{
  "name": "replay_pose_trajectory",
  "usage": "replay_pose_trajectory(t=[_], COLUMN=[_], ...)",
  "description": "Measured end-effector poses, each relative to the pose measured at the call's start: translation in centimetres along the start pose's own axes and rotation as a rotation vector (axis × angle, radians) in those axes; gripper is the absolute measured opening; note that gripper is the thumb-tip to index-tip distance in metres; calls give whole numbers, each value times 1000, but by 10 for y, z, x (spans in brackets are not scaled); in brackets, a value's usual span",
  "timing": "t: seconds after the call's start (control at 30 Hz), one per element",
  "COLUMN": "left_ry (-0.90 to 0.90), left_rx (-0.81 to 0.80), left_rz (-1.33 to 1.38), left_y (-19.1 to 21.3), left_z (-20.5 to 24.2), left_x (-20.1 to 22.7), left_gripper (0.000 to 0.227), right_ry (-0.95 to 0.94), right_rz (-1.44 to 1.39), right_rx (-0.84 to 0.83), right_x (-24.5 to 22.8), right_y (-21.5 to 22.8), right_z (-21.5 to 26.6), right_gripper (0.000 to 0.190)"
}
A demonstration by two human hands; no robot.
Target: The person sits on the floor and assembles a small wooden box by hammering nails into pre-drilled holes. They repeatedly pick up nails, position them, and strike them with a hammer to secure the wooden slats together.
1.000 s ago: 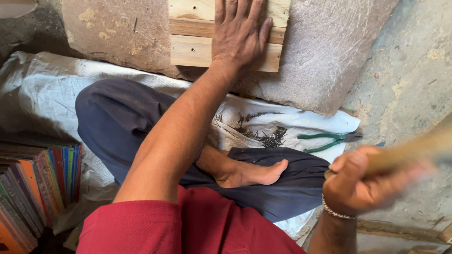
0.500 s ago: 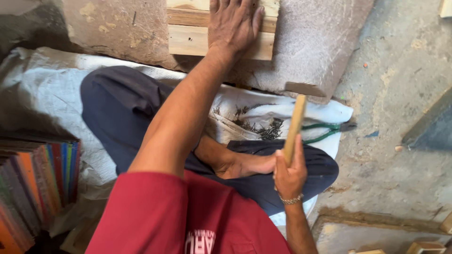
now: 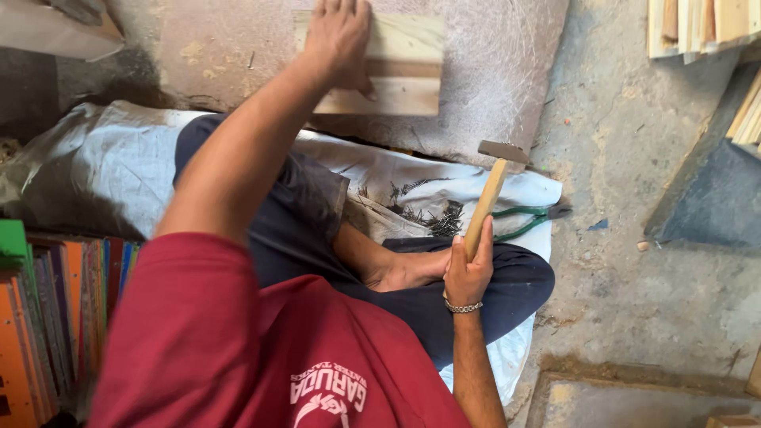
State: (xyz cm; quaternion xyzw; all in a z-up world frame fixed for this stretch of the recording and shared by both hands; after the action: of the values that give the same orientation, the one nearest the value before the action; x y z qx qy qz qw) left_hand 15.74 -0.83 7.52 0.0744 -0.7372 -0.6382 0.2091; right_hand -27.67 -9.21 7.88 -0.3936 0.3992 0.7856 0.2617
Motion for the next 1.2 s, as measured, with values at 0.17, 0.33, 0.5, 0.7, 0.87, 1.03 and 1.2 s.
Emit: replay_pose_trajectory(t=[0.17,0.33,0.5,0.7,0.87,1.03,1.2], left_ry=[-286,-102,-74,50,8,50,77], left_rx=[90,-218,-80,-62,21,-110,-195], left_rz=[-29,50,145,198,120,166,195], left_y=[39,29,48,26,35,17,9], left_z=[39,75,73,29,30,28,24], left_x=[70,48,60,68,73,75,69], left_gripper=[69,66,50,49,45,36,29], right_ry=[66,83,75,886,492,742,1022], right_rz=[-52,29,-48,591,412,319,537], right_rx=[-19,-3,-34,281,-8,54,165], right_x=[-18,-17,-23,-89,-111,-173,-192], right_y=[-4,1,-5,-16,-14,-2,-56], right_z=[6,12,11,74,44,61,78], right_gripper=[66,66,68,58,59,53,53])
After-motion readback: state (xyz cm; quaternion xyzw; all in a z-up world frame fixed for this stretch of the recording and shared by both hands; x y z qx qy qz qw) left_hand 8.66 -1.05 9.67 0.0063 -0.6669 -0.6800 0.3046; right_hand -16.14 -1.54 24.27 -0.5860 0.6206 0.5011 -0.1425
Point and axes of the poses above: each hand's wrist, its own z-axis away from the middle knuckle, its own y-axis out of the back of the hand, x = y × z, the point moved 10 cm from there along -z, towards the middle knuckle, and after that the axes turned 14 degrees about -y, right-handed, at the moved point
